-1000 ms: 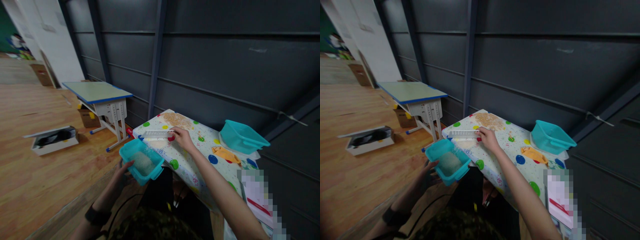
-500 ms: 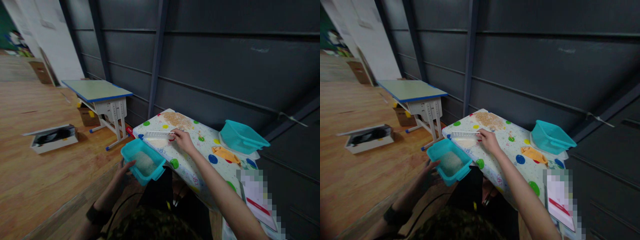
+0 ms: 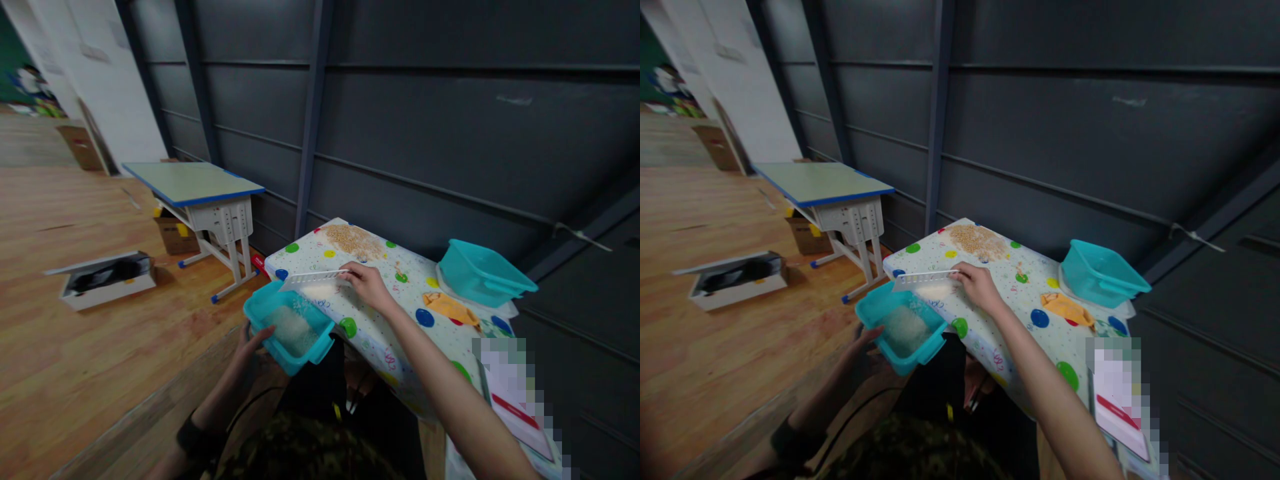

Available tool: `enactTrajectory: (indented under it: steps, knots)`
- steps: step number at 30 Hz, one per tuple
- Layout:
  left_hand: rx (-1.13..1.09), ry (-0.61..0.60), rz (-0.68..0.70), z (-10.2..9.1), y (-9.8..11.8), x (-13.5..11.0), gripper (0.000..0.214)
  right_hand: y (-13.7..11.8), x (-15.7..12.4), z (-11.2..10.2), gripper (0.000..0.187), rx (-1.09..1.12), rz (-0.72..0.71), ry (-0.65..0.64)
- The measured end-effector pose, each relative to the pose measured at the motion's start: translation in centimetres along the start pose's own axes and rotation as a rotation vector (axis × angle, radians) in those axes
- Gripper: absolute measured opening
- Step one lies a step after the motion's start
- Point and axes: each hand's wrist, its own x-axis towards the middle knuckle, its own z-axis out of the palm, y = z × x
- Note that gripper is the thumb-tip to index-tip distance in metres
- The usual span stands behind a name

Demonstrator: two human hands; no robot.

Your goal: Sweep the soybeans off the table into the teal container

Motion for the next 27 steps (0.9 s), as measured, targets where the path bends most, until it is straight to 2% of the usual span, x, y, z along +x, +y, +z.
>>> enactTrajectory:
  steps: [5, 7, 11, 19, 27]
  knots:
    - [0.006, -0.018, -0.026, 0.3, -0.3, -0.2, 0.113, 0.7, 1.0, -0.6, 0.016, -0.054, 0.025, 0.151]
    - [-0.001, -0.031, -0.028, 0.4, -0.4, -0.3, 0.111, 1.1, 0.9, -0.5, 0.016, -0.104, 0.029, 0.166]
    - [-0.027, -0.041, -0.029, 0.6, -0.6, -0.5, 0.107, 1.3, 0.0, 0.1, 0.018, -0.147, 0.036, 0.136]
    - [-0.016, 0.007, -0.025, 1.2, -0.8, -0.7, 0.097, -0.3, -2.2, -0.2, 0.021, -0.046, -0.005, 0.039]
    - [0.008, -0.013, -0.014, 1.2, -0.8, -1.0, 0.101, -1.3, -2.6, 0.3, 0.021, -0.018, 0.004, 0.044]
